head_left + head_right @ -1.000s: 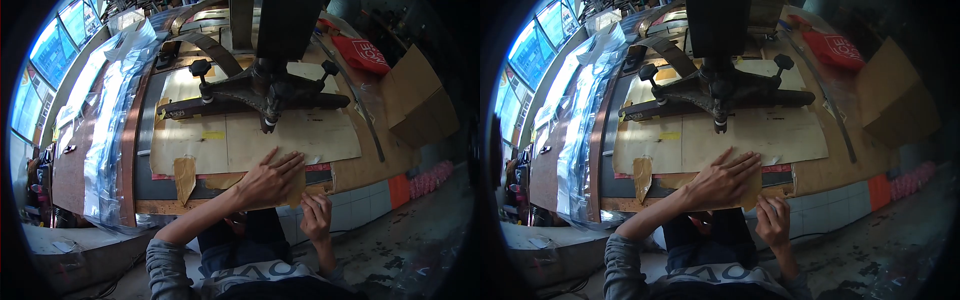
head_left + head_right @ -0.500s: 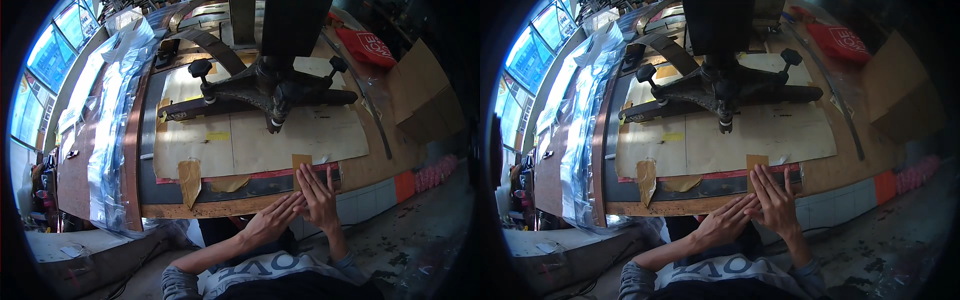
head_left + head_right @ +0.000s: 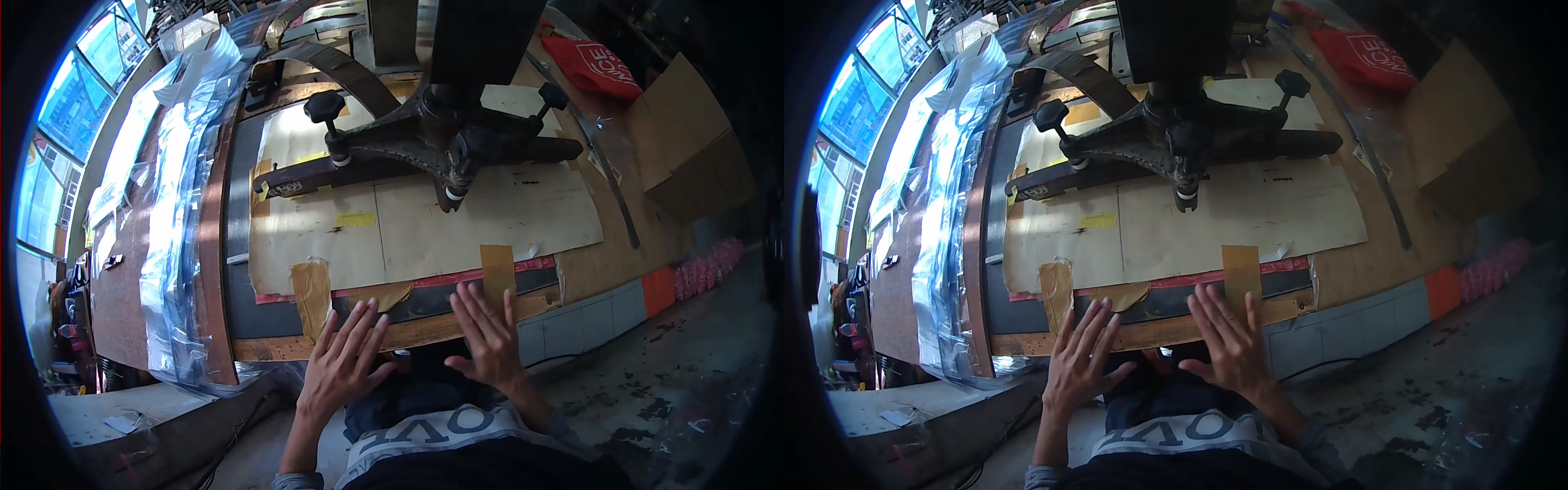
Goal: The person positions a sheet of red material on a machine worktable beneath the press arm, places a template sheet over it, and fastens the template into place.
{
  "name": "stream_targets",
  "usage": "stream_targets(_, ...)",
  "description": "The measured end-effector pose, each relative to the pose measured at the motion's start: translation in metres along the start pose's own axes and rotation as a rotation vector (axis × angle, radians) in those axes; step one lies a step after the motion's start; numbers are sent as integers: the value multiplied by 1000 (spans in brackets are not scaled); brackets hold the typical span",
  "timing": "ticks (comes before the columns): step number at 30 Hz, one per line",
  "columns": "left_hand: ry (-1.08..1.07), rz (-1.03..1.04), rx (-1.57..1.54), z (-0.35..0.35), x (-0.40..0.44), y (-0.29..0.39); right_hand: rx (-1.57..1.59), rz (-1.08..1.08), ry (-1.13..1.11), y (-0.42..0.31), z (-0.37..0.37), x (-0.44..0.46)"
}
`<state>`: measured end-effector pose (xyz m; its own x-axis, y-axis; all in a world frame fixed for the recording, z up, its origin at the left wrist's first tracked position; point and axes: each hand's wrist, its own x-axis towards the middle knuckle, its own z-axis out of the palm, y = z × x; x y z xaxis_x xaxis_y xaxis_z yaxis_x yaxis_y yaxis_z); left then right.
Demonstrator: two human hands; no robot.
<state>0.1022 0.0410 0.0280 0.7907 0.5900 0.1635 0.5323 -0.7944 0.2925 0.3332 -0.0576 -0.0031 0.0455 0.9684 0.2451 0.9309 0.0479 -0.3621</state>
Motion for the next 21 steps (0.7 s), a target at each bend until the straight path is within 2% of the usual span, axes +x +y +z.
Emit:
stream_targets(3,-15,82,83,16,8,-3,-12,-60,-42,-5,8,-14)
stream_targets(9,1,-169,185,11,-16,-26,39,-2,-32,18,-26,-26)
stream_targets(12,11,-243,246,9,-27,-33,80,-13,108,30,-43,-13)
stream_targets(16,115,-262,260,16,-33,-41,-129,165,456,72,-91,33)
stream_targets(19,188,-263,246,22,-33,-45,160,260,667,114,-140,96)
stream_targets(20,207,-245,268,26,-35,-48,120,238,601,123,-156,124)
stream_targets(21,183,-194,420,29,-39,-52,77,216,534,130,-169,154)
